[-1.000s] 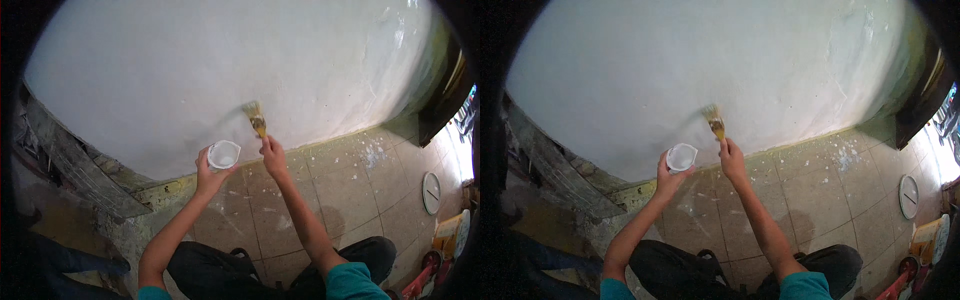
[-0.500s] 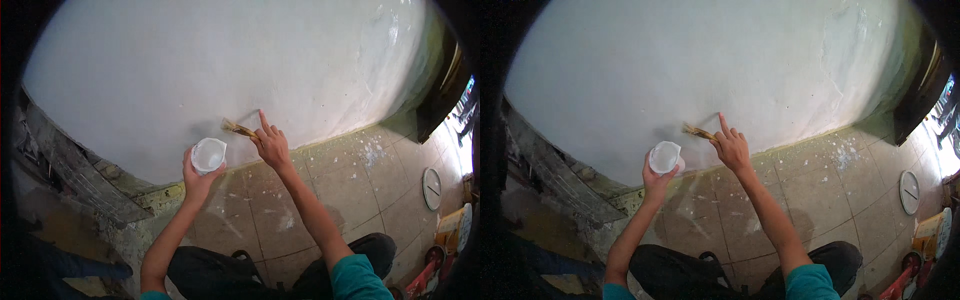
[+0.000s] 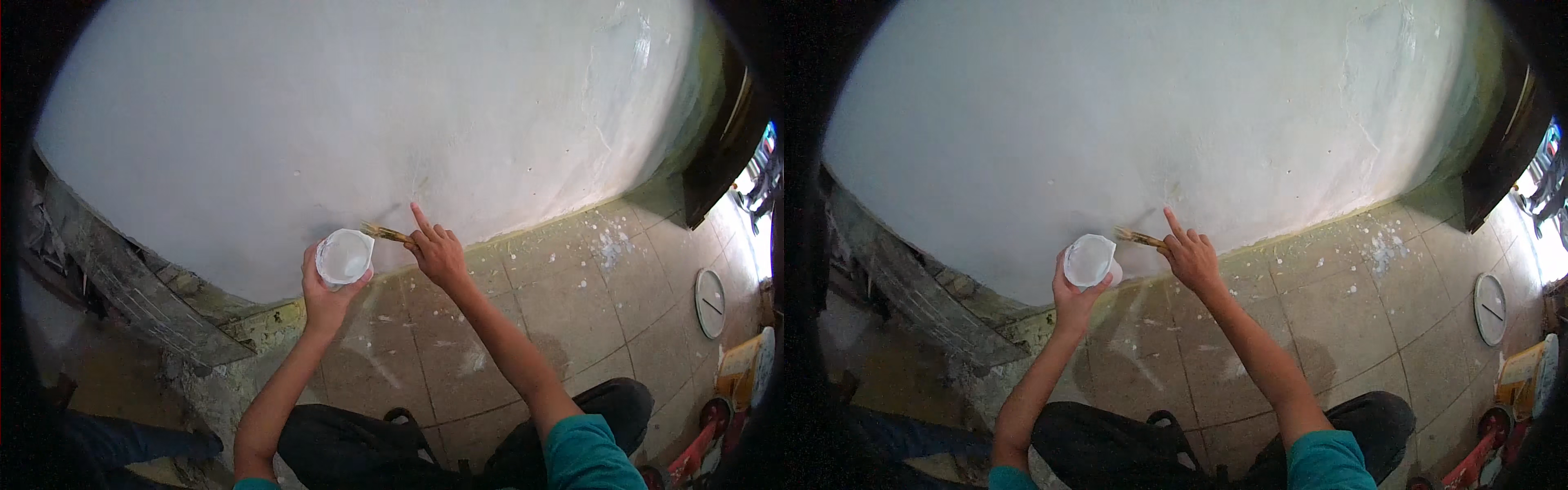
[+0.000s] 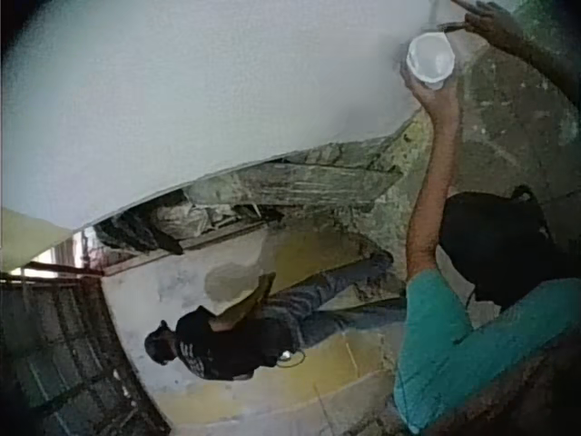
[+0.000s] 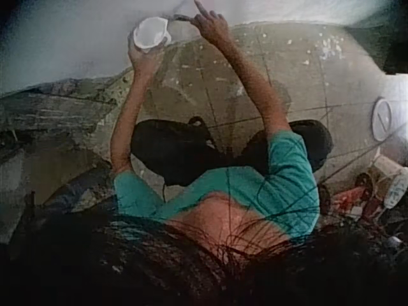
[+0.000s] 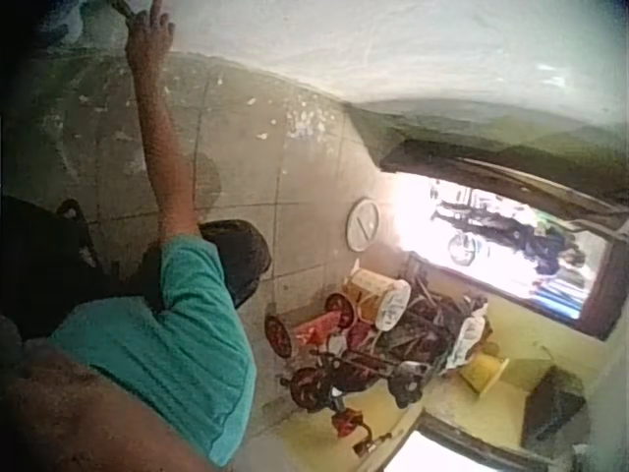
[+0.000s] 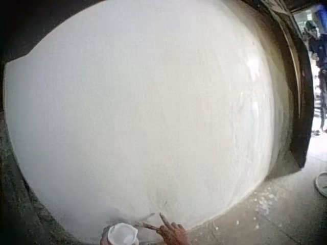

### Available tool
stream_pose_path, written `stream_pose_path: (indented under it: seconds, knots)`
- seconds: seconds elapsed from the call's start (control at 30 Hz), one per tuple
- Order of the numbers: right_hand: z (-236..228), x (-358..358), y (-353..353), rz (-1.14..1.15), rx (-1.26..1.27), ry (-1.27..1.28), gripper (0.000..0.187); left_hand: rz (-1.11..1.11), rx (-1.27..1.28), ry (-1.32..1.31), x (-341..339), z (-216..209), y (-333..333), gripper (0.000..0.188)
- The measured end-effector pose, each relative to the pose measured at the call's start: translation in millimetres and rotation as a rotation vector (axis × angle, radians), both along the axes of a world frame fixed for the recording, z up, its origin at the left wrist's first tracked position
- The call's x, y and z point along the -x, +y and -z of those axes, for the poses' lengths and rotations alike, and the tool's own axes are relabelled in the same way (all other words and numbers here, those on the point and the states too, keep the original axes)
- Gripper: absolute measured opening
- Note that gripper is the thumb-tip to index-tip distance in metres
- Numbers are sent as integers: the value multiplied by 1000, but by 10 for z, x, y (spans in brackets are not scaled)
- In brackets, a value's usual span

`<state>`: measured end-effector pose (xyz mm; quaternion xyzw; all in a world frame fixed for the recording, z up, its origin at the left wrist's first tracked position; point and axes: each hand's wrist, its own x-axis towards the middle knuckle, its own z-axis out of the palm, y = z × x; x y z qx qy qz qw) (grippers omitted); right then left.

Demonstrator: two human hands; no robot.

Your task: The person dips a brush into a cup of liquid and applies it to a wall, lifting a plastic sheet to reach the area behind it before moving to a different wall to continue.

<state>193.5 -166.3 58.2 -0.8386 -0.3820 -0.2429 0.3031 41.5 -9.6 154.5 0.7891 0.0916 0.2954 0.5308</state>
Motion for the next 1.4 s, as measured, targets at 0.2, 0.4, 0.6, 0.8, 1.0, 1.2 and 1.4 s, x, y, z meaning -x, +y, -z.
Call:
stream_pose_path:
  seconds: [0.2, 0.4, 0.6, 0.8, 1.0, 1.2, 1.4]
  knots:
    - [29, -49, -192, 28, -92, 69, 21, 12, 24, -13, -18, -33, -21, 71]
    - [191, -39, -306, 112, -482, 308, 19, -10, -19, -4, -50, -4, -22, 72]
    - [-526, -251, -268, 29, -633, 84, 18, 15, 17, 17, -17, 18, 12, 72]
    - [-1534, -331, -226, 76, -401, -140, 19, -21, -15, 23, -18, 51, -12, 74]
    - [-1504, -273, -104, 123, -227, -53, 23, -3, 29, 21, -43, 62, -8, 75]
    - [-1610, -132, -128, -123, -364, 89, 23, -6, -21, 29, -58, 80, 34, 72]
    - [-1411, -335, -389, 39, -476, 278, 25, -30, -50, 65, -55, 92, 26, 73]
